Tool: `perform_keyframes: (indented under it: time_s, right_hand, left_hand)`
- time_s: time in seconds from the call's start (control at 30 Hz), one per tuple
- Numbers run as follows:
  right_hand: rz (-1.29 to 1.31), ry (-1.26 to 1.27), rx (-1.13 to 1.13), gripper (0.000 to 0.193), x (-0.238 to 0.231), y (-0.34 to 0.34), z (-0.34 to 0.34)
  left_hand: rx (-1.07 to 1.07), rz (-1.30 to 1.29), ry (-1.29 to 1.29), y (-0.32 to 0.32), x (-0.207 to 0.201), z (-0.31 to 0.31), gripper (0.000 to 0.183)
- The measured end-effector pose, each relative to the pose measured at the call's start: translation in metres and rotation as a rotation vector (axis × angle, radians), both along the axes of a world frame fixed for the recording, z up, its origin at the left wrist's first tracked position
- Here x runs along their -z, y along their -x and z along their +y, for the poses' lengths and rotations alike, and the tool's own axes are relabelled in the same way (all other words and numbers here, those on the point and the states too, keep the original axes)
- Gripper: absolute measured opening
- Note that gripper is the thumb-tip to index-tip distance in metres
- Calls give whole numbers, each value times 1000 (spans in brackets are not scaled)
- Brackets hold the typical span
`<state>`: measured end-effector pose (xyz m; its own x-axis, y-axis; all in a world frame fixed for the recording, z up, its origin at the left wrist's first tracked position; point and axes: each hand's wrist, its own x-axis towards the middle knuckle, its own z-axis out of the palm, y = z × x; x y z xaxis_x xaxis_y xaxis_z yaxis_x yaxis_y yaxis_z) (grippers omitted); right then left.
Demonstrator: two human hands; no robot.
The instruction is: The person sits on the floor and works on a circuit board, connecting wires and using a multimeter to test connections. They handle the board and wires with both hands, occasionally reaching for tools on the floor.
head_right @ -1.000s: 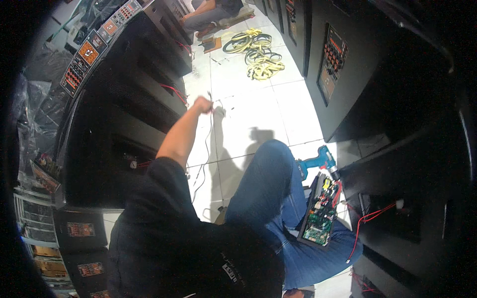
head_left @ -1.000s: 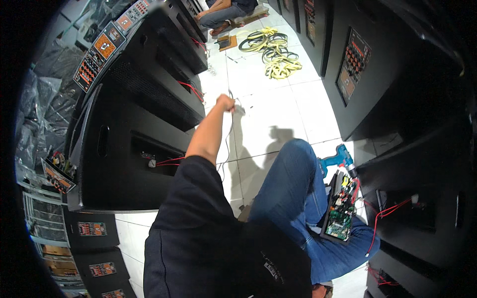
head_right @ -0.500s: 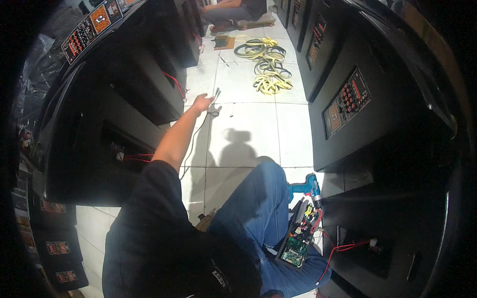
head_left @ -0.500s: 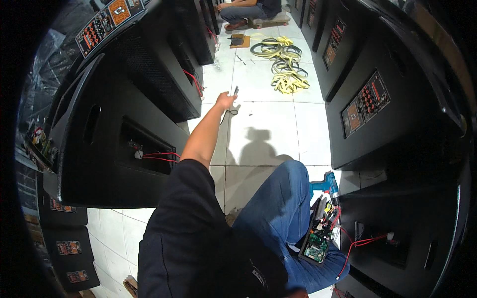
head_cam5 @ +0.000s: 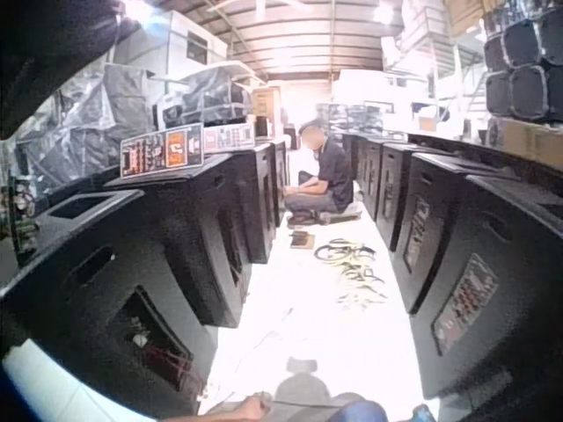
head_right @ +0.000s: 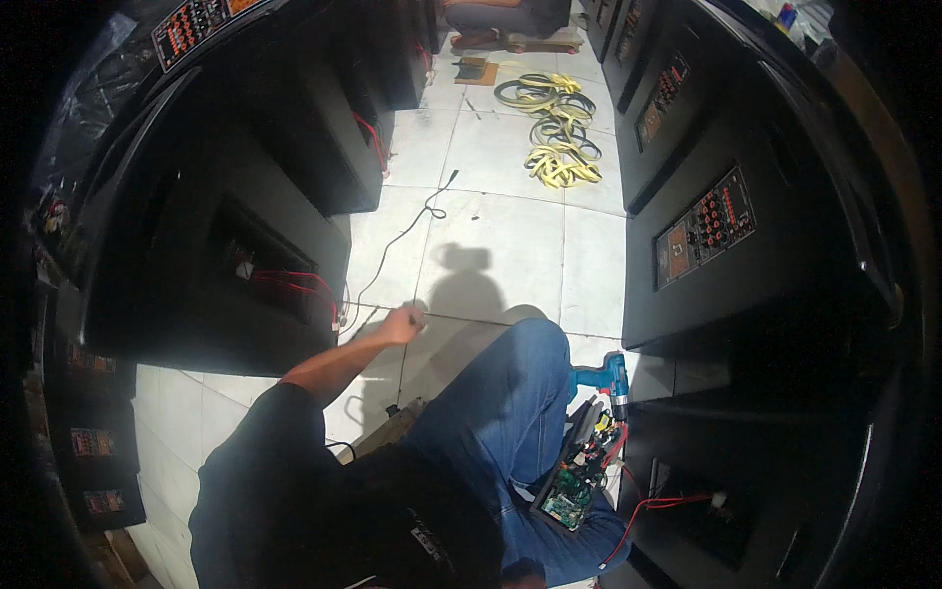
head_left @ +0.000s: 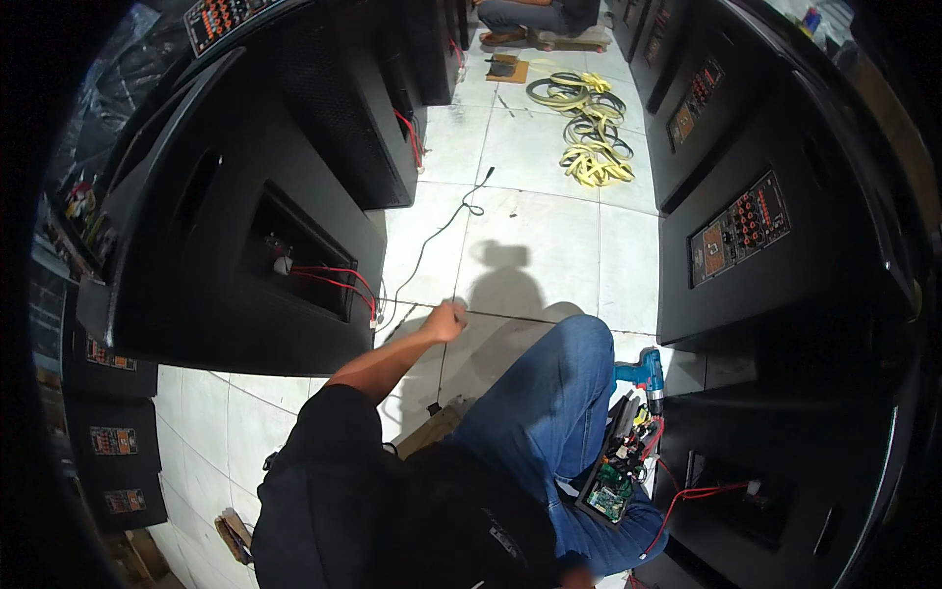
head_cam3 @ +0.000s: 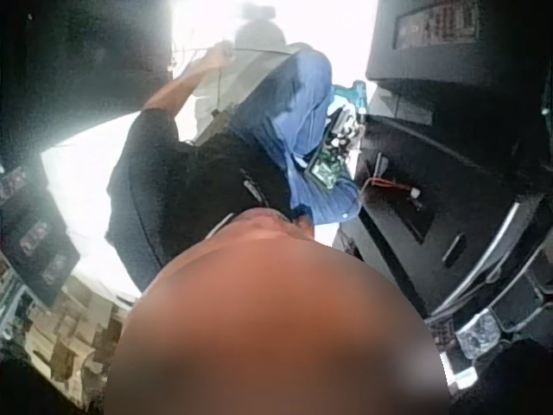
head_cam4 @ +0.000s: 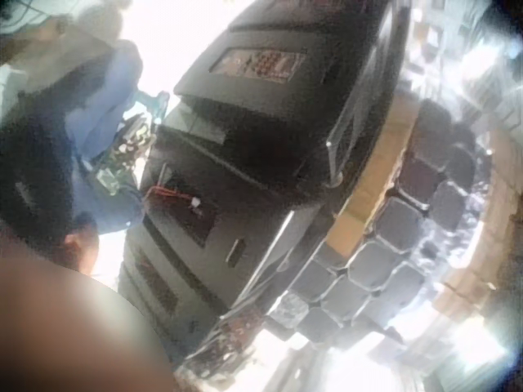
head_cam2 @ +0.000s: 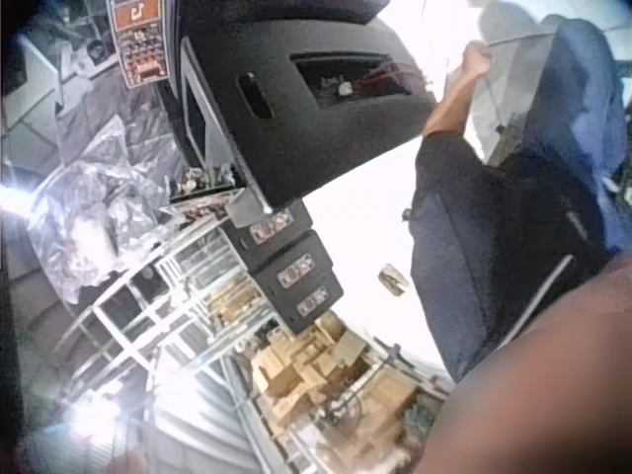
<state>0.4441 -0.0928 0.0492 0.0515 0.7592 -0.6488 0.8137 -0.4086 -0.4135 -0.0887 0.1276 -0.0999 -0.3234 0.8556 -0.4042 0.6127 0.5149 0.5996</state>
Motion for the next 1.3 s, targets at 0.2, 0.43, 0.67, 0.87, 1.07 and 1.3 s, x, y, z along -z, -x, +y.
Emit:
perform_keyframes:
  time_s: [0.2,0.43,0.67,0.87,1.07,1.3]
  right_hand:
    - [41,-159,-187,29,-6,-30,-5]
    - [-24,-171,-292,25,-43,4,67]
    - [27,-175,-305,26,-8,-8,68]
    - [46,-376,-215,30,12,-46,35]
    - [75,-657,103,34,34,-45,13]
    - [113,-682,134,37,36,-39,17]
  left_hand:
    - [366,27,80,-12,40,-78,27]
    - [382,-171,177,-18,18,-129,29]
    - [-75,-184,-373,-3,-83,-33,84]
    - [-79,-113,-730,-29,-222,1,71]
    - [193,-260,62,12,-120,-100,23]
    - [-71,-77,140,61,-36,-269,18]
